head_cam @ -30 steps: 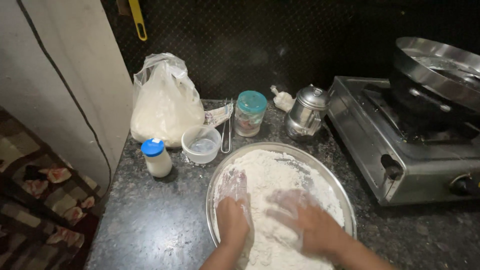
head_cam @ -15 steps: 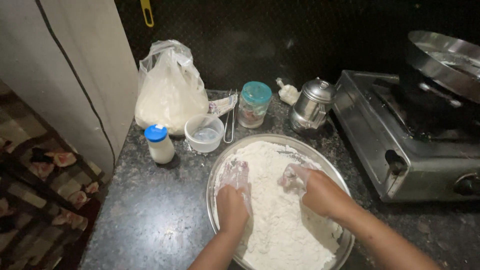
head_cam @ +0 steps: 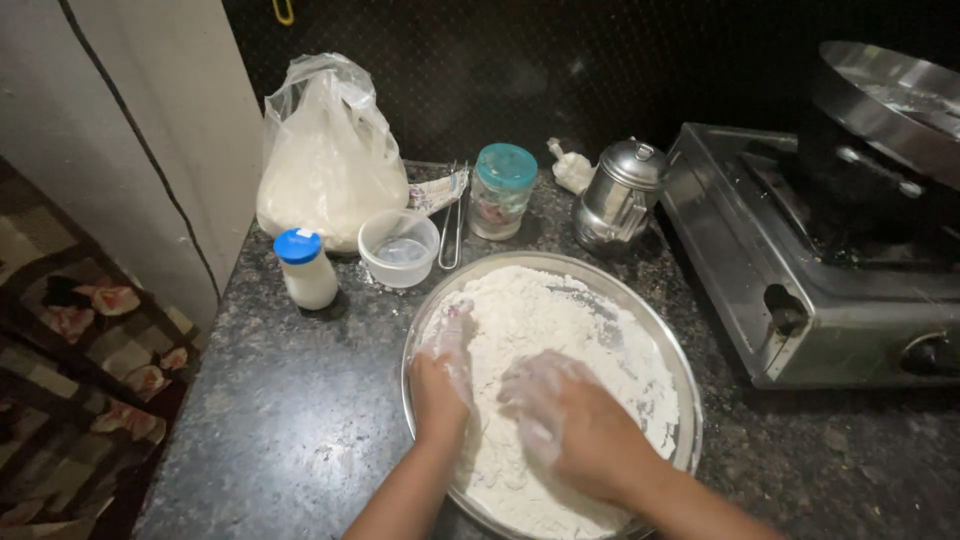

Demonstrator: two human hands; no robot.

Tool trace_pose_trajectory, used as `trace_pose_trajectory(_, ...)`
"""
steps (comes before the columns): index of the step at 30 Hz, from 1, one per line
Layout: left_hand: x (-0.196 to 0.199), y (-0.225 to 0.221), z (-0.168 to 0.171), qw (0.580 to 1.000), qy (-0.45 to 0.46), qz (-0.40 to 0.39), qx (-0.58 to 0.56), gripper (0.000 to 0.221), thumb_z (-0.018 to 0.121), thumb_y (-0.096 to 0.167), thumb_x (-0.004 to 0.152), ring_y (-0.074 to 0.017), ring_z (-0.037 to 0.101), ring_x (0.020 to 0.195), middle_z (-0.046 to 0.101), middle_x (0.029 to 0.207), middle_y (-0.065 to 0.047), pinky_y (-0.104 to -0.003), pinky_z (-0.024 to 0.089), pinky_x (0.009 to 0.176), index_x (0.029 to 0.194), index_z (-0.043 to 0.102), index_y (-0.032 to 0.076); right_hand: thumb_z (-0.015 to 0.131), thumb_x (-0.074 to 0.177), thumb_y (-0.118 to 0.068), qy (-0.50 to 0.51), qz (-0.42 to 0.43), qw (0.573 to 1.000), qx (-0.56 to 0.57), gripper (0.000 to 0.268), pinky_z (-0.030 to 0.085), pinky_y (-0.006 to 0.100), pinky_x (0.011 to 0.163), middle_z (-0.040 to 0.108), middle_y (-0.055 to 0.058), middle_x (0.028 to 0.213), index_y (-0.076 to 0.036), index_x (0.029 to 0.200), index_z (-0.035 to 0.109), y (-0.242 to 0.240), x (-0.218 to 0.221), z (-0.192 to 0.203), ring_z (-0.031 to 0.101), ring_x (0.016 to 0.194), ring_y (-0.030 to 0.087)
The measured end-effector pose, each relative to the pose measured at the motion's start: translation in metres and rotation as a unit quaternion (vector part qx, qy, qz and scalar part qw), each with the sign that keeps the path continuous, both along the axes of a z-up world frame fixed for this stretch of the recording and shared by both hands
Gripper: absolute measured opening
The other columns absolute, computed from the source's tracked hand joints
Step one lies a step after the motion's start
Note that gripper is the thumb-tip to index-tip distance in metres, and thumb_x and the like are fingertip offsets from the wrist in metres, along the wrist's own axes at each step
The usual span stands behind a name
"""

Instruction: The person mixes flour in a metal tray by hand, repeatedly lifting and rubbing the dry ingredients together while gathering the mixture from the edges toward the center.

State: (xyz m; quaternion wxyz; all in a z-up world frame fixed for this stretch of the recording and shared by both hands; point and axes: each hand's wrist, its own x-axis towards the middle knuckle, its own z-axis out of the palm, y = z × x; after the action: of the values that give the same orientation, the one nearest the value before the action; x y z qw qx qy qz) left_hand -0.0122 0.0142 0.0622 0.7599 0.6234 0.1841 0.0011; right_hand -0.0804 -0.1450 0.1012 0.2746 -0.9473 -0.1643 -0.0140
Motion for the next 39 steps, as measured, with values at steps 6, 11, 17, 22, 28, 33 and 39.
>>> trace_pose_trajectory(6,0.010,0.004,-0.018,0.991,-0.095,0.002,-0.099,0.052,0.050,0.040,0.100,-0.0136,0.067,0.102,0.077,0.117,-0.008,-0.028,0.050,0.094,0.123,0.074,0.001,0.065,0.083,-0.015,-0.129,0.199,0.970,-0.053,0.039,0.037,0.052,0.118,0.062,0.012,0.131,-0.011,0.122,0.067,0.007,-0.020,-0.021,0.055,0.129,0.036)
trace_pose_trajectory(11,0.008,0.004,-0.010,0.988,-0.094,0.003,-0.119,0.055,0.050,0.042,0.100,-0.0156,0.068,0.103,0.077,0.117,-0.011,-0.030,0.049,0.096,0.122,0.075,-0.002,0.068,0.093,-0.028,-0.108,0.269,0.953,-0.090,0.044,0.036,0.049,0.112,0.057,0.017,0.141,-0.011,0.134,0.065,-0.006,-0.022,-0.047,0.046,0.135,0.043)
trace_pose_trajectory(17,0.004,0.007,-0.007,0.994,-0.105,-0.001,0.005,0.055,0.048,0.044,0.100,-0.0169,0.068,0.102,0.080,0.114,-0.011,-0.030,0.049,0.097,0.120,0.077,0.002,0.064,0.098,-0.031,-0.186,0.298,0.928,-0.122,0.040,0.033,0.050,0.117,0.058,0.016,0.144,-0.011,0.132,0.065,-0.012,-0.013,-0.061,0.050,0.138,0.035)
trace_pose_trajectory(22,0.001,0.008,0.002,0.996,-0.080,-0.008,-0.032,0.055,0.049,0.046,0.099,-0.0183,0.069,0.101,0.078,0.115,-0.012,-0.031,0.050,0.096,0.120,0.077,0.003,0.063,0.098,-0.031,-0.189,0.297,0.924,-0.152,0.035,0.031,0.052,0.119,0.061,0.017,0.133,-0.007,0.124,0.064,-0.005,0.008,-0.039,0.054,0.132,0.035)
trace_pose_trajectory(28,0.001,0.009,0.004,0.996,-0.074,-0.006,-0.054,0.054,0.050,0.045,0.099,-0.0176,0.070,0.102,0.078,0.115,-0.011,-0.031,0.051,0.095,0.119,0.076,0.003,0.061,0.096,-0.026,-0.194,0.187,0.951,-0.150,0.031,0.035,0.051,0.114,0.063,0.015,0.128,-0.010,0.122,0.067,0.007,0.018,-0.016,0.057,0.123,0.035)
trace_pose_trajectory(33,0.004,0.007,-0.002,0.997,-0.081,0.002,-0.009,0.054,0.049,0.045,0.099,-0.0178,0.070,0.099,0.080,0.111,-0.010,-0.031,0.051,0.094,0.117,0.078,0.003,0.065,0.091,-0.029,-0.202,0.260,0.939,-0.104,0.040,0.031,0.053,0.114,0.059,0.018,0.134,-0.010,0.126,0.065,0.005,-0.002,-0.025,0.053,0.128,0.039)
trace_pose_trajectory(39,0.002,0.010,-0.005,0.989,-0.096,0.001,0.110,0.050,0.048,0.047,0.099,-0.0225,0.073,0.098,0.079,0.111,-0.014,-0.032,0.050,0.093,0.116,0.079,0.011,0.069,0.075,-0.024,-0.124,0.372,0.914,-0.106,0.064,0.032,0.051,0.113,0.053,0.024,0.146,-0.009,0.136,0.059,-0.022,-0.005,-0.051,0.047,0.136,0.045)
